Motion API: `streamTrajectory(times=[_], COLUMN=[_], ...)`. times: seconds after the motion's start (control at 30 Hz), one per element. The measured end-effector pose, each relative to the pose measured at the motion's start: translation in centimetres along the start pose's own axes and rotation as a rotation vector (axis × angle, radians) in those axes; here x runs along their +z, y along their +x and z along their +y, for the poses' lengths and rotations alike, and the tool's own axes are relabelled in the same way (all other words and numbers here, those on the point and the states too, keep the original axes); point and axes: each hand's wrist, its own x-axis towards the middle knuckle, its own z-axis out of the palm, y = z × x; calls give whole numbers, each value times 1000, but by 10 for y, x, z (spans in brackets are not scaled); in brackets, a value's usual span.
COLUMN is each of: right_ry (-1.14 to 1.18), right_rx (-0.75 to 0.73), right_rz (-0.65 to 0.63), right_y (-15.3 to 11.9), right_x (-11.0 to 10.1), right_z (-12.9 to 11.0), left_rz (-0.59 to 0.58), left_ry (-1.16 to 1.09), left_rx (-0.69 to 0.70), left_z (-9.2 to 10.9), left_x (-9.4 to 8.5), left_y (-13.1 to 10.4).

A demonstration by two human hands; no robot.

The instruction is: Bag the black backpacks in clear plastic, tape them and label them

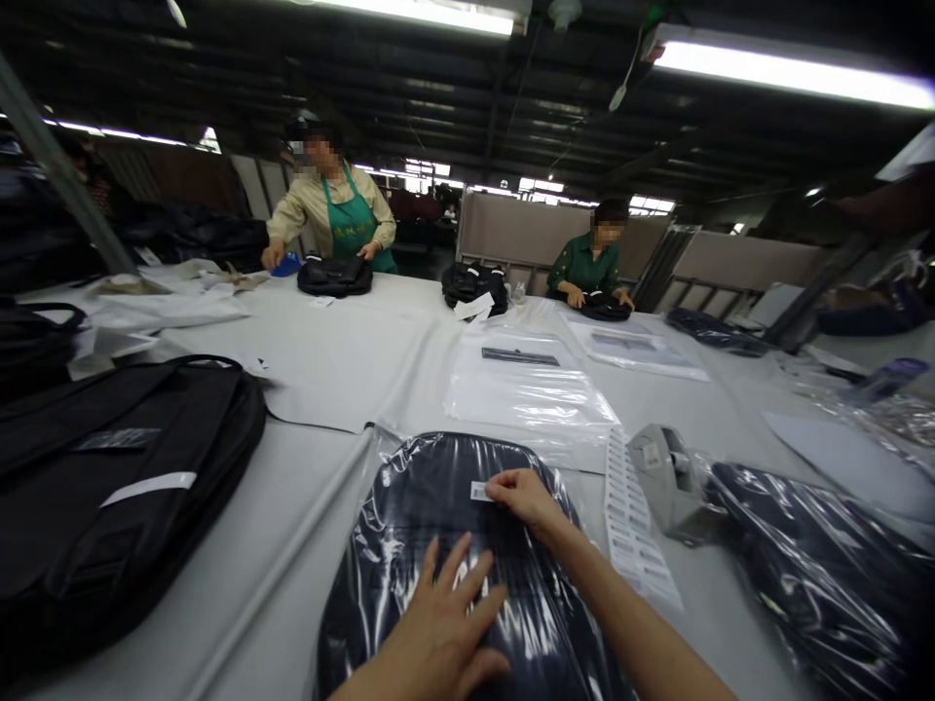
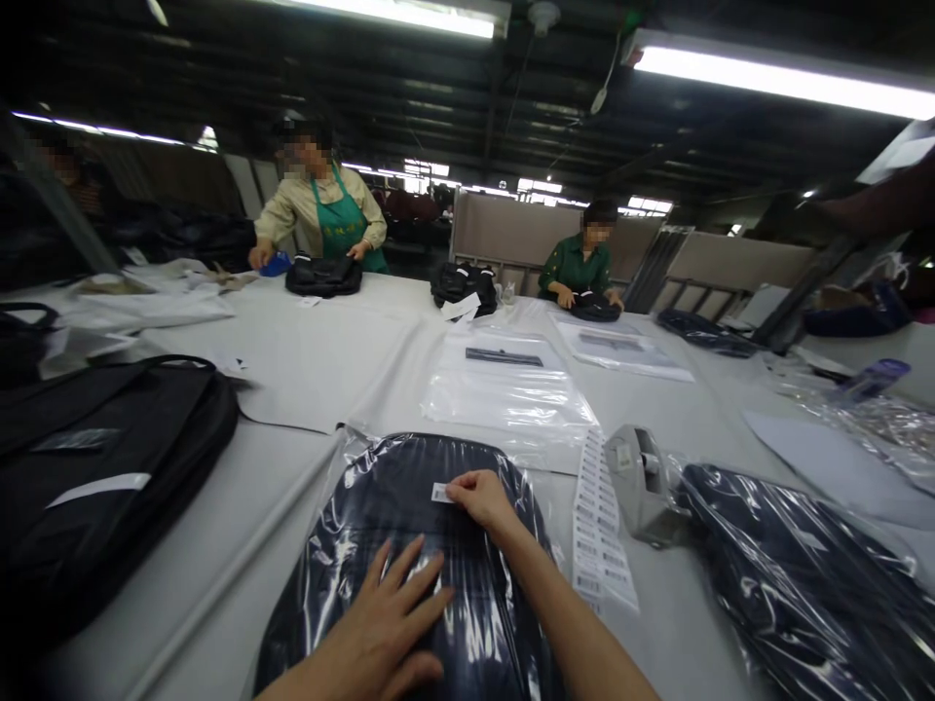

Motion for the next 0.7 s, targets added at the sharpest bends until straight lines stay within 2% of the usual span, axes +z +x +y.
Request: streamTrajectory(times=[0.1,0.2,0.37,0.53,0.63,0.7], right_ry=[-57,-128,-269,-432,-634,-728], right_rx=[11,13,-16,-131,-329,-382], right_rz=[3,30,88,222,174,131], right_y=[5,10,13,-1,-7,-8], right_x=[3,6,9,13,11,2], right_z=[7,14,20,22,26,29], left_rz=[89,110,14,-74,-57,-65], left_ry=[56,97,75,27,2,-23], left_rx=[-99,-129,-77,-96,-89,-70], left_z=[-17,-36,-59,-65,-68,-74], left_x=[-18,-24,-15,-2,3,5], left_y=[13,34,56,55,54,54])
